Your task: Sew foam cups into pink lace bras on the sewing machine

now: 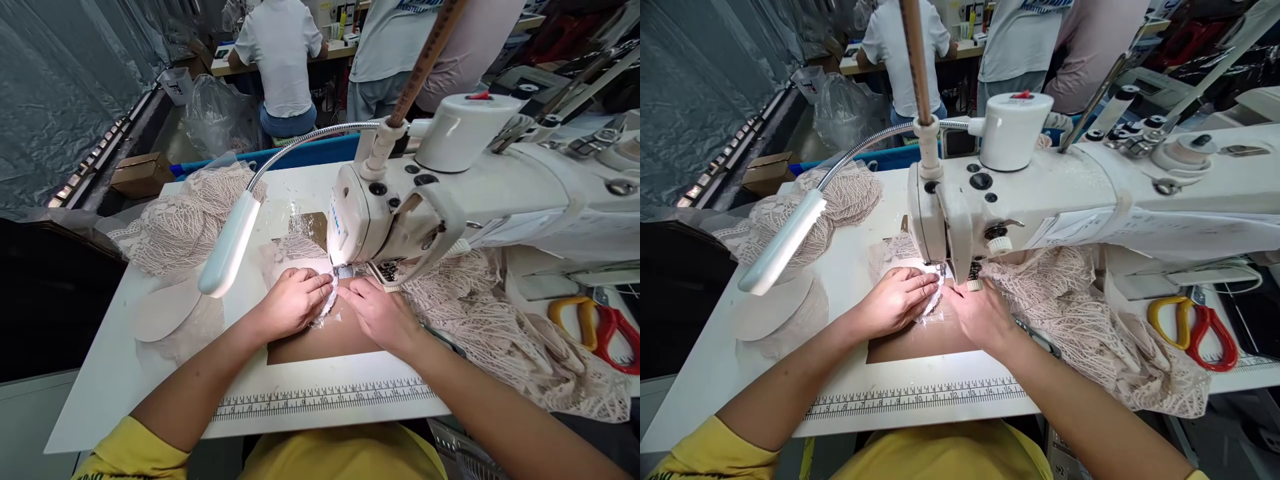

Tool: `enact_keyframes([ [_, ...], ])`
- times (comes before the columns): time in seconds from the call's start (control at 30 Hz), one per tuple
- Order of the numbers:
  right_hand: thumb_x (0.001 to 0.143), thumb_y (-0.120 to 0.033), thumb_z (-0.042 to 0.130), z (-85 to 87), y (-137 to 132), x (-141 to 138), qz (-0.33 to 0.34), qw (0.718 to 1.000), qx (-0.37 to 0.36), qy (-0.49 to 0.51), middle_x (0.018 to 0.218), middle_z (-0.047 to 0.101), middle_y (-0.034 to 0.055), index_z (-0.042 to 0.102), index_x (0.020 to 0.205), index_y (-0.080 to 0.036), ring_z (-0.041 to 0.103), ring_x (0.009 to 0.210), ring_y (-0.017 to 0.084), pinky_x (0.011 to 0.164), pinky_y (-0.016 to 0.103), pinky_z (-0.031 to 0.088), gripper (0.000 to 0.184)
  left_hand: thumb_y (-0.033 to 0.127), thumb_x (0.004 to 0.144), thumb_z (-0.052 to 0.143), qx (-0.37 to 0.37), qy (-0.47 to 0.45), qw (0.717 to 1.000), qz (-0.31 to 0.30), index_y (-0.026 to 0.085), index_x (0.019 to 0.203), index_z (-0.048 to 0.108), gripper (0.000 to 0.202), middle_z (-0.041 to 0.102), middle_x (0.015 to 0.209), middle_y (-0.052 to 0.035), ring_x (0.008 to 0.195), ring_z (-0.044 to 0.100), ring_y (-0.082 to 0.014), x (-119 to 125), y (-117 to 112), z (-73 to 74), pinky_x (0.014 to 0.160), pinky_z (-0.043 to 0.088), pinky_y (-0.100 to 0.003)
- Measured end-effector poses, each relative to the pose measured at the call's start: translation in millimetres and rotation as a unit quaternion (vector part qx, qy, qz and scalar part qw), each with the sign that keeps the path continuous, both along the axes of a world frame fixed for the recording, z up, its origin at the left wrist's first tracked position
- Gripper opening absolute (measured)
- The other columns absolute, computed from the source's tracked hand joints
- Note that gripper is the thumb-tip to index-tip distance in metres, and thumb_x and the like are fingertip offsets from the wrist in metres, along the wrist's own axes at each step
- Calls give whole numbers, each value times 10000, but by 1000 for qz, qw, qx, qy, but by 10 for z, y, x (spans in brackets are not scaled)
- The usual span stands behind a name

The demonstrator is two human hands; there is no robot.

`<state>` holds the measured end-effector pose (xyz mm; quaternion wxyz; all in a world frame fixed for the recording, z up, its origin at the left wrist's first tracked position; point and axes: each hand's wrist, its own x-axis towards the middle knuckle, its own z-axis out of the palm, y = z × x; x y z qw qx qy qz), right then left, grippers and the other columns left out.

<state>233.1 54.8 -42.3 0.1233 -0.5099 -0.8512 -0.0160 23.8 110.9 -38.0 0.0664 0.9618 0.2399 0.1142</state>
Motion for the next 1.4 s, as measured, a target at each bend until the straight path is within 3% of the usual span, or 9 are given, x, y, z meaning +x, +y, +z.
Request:
enact_keyframes([
  [0.3, 866, -130, 477, -52, 26, 6, -58, 998, -10, -17, 931, 633, 96, 655, 1195, -209, 514, 791, 201, 674, 309, 365, 382, 281, 949, 443, -4, -30, 999, 13, 145, 1183, 616, 321, 607, 1269, -119, 1035, 539, -258, -20, 15, 6, 859, 453, -419],
  [0.57, 914, -142, 423, -67, -5, 95, 74, 995, -15, 71, 843, 616, 61, 636, 1180, -182, 499, 813, 189, 669, 284, 389, 343, 231, 924, 506, -36, -111, 993, -13, 165, 1046, 652, 201, 667, 993, -92, 961, 566, -210, -116, -21, -6, 834, 457, -359],
  [0.8, 888, -112, 452, -63, -15, 101, 71, 993, -27, 85, 834, 625, 54, 672, 1046, -184, 507, 799, 178, 631, 276, 375, 281, 212, 930, 493, -5, -86, 996, -26, 174, 1037, 660, 202, 643, 865, -74, 891, 541, -204, -80, -52, -38, 820, 438, -362],
  [1.0, 895, -116, 441, -98, -32, 101, 75, 989, -6, 129, 872, 647, 62, 634, 1144, -148, 527, 800, 181, 689, 294, 410, 317, 204, 924, 495, 3, -65, 998, -25, 166, 1047, 665, 214, 636, 841, -74, 851, 530, -205, -64, -64, -26, 789, 436, -360],
  [1.1, 878, -112, 454, -91, -40, 78, 72, 993, -26, 91, 873, 634, 57, 630, 1169, -179, 522, 788, 181, 654, 286, 392, 347, 199, 927, 492, 0, -63, 998, -27, 168, 1051, 659, 211, 656, 889, -77, 893, 541, -205, -65, -60, -22, 816, 438, -359],
  [1.3, 852, -75, 439, -78, -47, 40, 64, 996, -36, 54, 863, 622, 66, 644, 1135, -159, 504, 794, 184, 716, 298, 378, 359, 229, 971, 417, 7, -26, 999, -30, 162, 1115, 635, 269, 626, 1236, -88, 992, 546, -207, -20, -27, -24, 869, 443, -371],
  [1.4, 847, -67, 433, -71, -52, 30, 61, 996, -42, 50, 849, 621, 61, 651, 1097, -162, 498, 793, 184, 724, 304, 367, 345, 262, 980, 395, 16, -15, 1000, -17, 154, 1188, 614, 321, 611, 1271, -102, 977, 546, -218, 12, 6, -29, 856, 450, -381],
])
